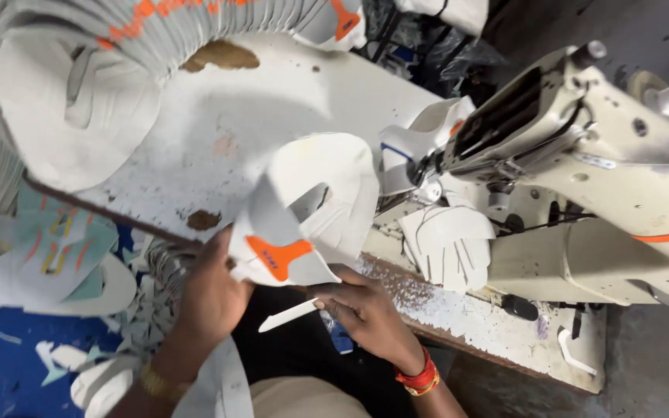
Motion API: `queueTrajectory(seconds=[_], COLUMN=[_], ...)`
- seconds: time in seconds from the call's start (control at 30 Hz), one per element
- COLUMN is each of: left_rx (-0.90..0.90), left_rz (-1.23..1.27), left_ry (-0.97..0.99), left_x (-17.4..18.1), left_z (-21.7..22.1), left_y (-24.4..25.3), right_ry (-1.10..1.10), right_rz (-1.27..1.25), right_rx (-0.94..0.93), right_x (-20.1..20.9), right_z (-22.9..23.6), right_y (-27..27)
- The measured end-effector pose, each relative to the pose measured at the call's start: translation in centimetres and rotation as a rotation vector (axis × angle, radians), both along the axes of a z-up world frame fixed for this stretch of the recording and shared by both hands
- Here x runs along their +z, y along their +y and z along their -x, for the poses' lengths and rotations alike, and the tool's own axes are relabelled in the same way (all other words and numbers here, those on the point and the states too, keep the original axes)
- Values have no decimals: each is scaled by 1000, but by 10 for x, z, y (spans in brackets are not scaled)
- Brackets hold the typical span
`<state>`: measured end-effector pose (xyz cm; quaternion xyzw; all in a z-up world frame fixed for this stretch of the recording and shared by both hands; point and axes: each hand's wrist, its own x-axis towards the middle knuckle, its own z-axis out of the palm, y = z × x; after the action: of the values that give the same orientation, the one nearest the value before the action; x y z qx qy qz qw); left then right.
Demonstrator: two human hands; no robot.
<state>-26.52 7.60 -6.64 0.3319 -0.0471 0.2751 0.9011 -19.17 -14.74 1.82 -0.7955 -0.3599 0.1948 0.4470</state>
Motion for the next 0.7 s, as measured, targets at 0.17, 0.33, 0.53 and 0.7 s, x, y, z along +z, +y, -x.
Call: queueTrajectory(seconds=[0.17, 0.33, 0.53, 0.7], left_rx=[-344, -353, -334, -270], left_rz=[187, 134, -33, -41], left_ry=[507, 517, 471, 451], left_x=[28, 49, 66, 65], left_z=[-20, -25, -33, -38], left_y=[-8, -20, -44, -46], right_ry=[-147, 244, 171, 134], right_rz=[-114, -150, -215, -368], right_rx=[87, -525, -740, -527], right_x=[-14, -60, 1, -2], right_z=[15, 10, -3, 11], right_y=[-17, -71, -2, 7])
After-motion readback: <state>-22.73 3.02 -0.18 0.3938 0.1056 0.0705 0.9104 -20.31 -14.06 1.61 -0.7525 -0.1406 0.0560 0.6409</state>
